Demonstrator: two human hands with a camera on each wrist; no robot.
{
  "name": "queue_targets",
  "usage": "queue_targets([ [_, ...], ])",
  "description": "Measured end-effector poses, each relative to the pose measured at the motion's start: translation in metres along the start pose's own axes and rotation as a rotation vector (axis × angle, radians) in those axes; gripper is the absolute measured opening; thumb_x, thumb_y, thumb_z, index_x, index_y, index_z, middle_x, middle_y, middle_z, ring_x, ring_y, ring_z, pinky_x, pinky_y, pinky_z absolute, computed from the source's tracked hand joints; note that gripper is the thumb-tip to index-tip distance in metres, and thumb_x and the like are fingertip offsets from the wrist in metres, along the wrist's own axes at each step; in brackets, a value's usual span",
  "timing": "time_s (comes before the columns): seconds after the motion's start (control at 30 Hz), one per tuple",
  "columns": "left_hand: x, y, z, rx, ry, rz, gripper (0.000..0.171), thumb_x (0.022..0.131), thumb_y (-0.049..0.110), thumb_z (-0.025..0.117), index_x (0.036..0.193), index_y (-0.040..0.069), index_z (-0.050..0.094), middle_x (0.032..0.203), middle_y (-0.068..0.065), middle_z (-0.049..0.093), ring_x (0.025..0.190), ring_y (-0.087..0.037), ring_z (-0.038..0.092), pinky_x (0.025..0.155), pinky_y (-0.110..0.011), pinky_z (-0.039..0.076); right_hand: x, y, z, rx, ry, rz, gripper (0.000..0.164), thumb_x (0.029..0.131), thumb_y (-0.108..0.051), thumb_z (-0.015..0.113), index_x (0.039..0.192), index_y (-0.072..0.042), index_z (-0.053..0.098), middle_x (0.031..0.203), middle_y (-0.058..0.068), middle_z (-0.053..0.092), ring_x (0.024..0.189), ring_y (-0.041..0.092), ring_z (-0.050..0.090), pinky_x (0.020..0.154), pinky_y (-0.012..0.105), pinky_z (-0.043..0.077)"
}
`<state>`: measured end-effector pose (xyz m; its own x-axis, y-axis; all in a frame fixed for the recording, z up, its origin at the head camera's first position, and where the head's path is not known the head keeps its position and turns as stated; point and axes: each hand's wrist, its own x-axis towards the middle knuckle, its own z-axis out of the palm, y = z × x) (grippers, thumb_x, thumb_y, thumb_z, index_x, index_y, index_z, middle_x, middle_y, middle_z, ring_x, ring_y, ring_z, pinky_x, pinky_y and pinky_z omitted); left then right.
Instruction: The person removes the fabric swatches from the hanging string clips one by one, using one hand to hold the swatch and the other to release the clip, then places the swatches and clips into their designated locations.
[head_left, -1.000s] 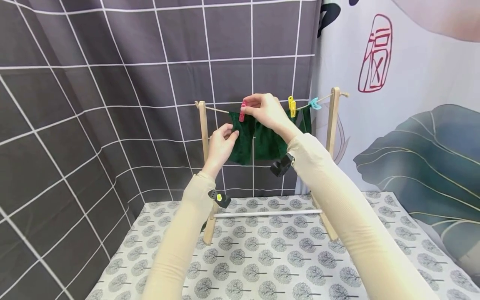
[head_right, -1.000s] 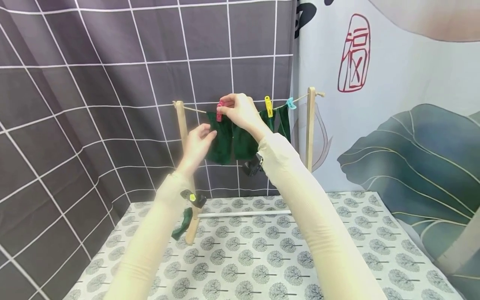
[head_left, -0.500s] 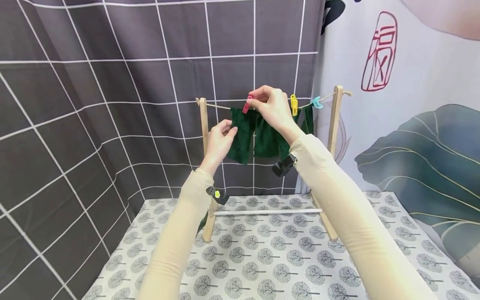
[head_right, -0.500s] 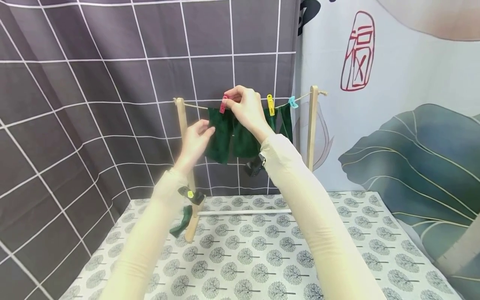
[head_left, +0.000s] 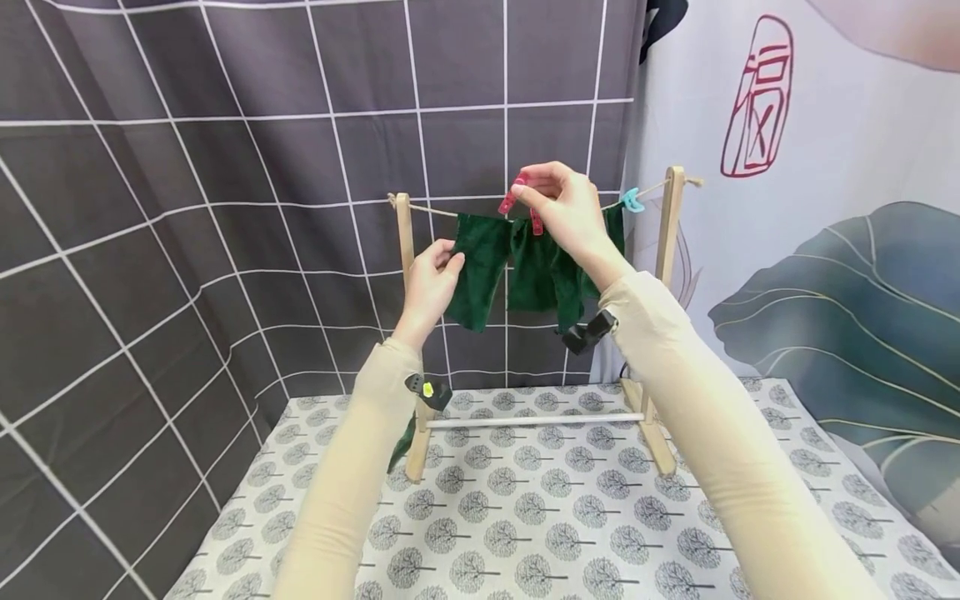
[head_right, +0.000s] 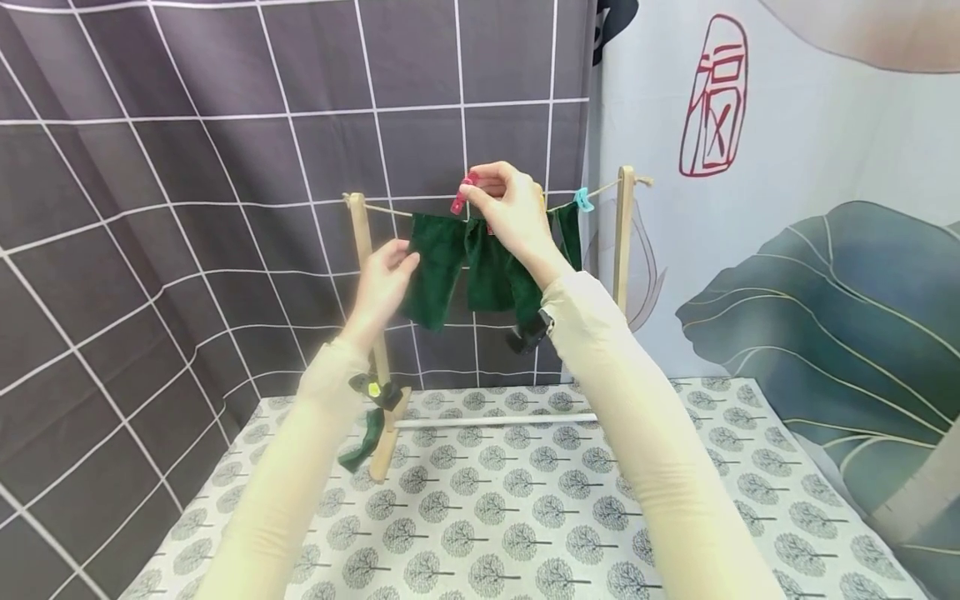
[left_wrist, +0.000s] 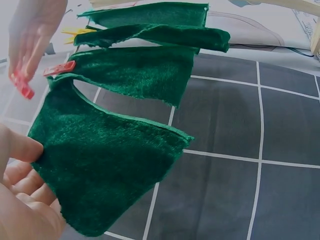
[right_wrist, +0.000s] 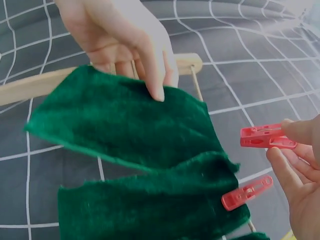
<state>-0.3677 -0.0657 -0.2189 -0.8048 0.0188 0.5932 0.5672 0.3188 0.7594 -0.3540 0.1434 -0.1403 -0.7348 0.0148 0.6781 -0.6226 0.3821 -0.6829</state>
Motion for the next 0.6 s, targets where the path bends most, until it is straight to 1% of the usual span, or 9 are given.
queue_targets([
  [0.07,-0.001,-0.001,-0.001,-0.019,0.005,-0.002,0.019,0.101,0.007,0.058,0.114,-0.005,0.065,0.106,-0.021,0.071,0.095,-0.025,0.068,0.085,-0.030,0.051,-0.002,0.004,-0.006,0.015,0.012,0.006,0.034,0.094,-0.022,0.073,0.123,-0.005,0.069,0.115,0.011,0.072,0.101,0.014,0.068,0.091,0.024,0.051],
  [0.13,-0.003,-0.002,-0.002,-0.016,0.010,-0.004,0.019,0.101,0.008,0.058,0.113,-0.004,0.066,0.105,-0.020,0.072,0.091,-0.024,0.067,0.081,-0.029,0.050,-0.005,0.006,-0.011,0.037,0.029,0.003,0.035,0.094,-0.022,0.074,0.123,-0.003,0.068,0.114,0.011,0.072,0.100,0.011,0.067,0.092,0.023,0.050],
  [0.2,-0.004,-0.002,-0.004,0.007,0.015,-0.001,0.019,0.101,0.009,0.058,0.113,-0.003,0.066,0.106,-0.019,0.072,0.092,-0.024,0.068,0.082,-0.030,0.051,-0.009,0.008,-0.017,0.092,0.041,0.002,0.035,0.094,-0.020,0.074,0.123,-0.002,0.068,0.112,0.009,0.072,0.097,0.009,0.067,0.091,0.023,0.051],
  [0.27,-0.005,-0.003,-0.006,0.039,0.024,0.002,0.019,0.101,0.010,0.059,0.114,-0.002,0.067,0.109,-0.018,0.072,0.097,-0.026,0.069,0.086,-0.033,0.052,-0.013,0.008,-0.022,0.159,0.044,0.004,0.035,0.094,-0.018,0.074,0.123,0.000,0.068,0.110,0.008,0.072,0.094,0.007,0.067,0.090,0.022,0.052],
  [0.37,-0.006,-0.003,-0.011,0.059,0.030,0.002,0.022,0.101,0.011,0.059,0.117,-0.002,0.067,0.113,-0.019,0.072,0.105,-0.029,0.069,0.092,-0.038,0.052,-0.020,0.007,-0.030,0.247,0.040,0.011,0.034,0.093,-0.017,0.073,0.122,0.000,0.068,0.107,0.005,0.073,0.090,0.008,0.069,0.089,0.025,0.054],
  [0.5,-0.008,-0.004,-0.015,0.060,0.015,-0.008,0.024,0.101,0.011,0.057,0.120,0.001,0.067,0.115,-0.017,0.072,0.106,-0.029,0.070,0.092,-0.040,0.053,-0.028,0.009,-0.039,0.291,0.039,0.002,0.033,0.094,-0.017,0.073,0.122,-0.001,0.068,0.104,0.002,0.073,0.089,0.012,0.070,0.088,0.027,0.055],
  [0.6,-0.010,-0.006,-0.017,0.065,-0.007,-0.011,0.024,0.101,0.009,0.055,0.120,0.004,0.068,0.114,-0.015,0.072,0.104,-0.027,0.070,0.089,-0.039,0.053,-0.036,0.012,-0.044,0.308,0.053,-0.019,0.032,0.095,-0.015,0.071,0.123,-0.001,0.067,0.104,0.001,0.072,0.090,0.012,0.070,0.085,0.024,0.055],
])
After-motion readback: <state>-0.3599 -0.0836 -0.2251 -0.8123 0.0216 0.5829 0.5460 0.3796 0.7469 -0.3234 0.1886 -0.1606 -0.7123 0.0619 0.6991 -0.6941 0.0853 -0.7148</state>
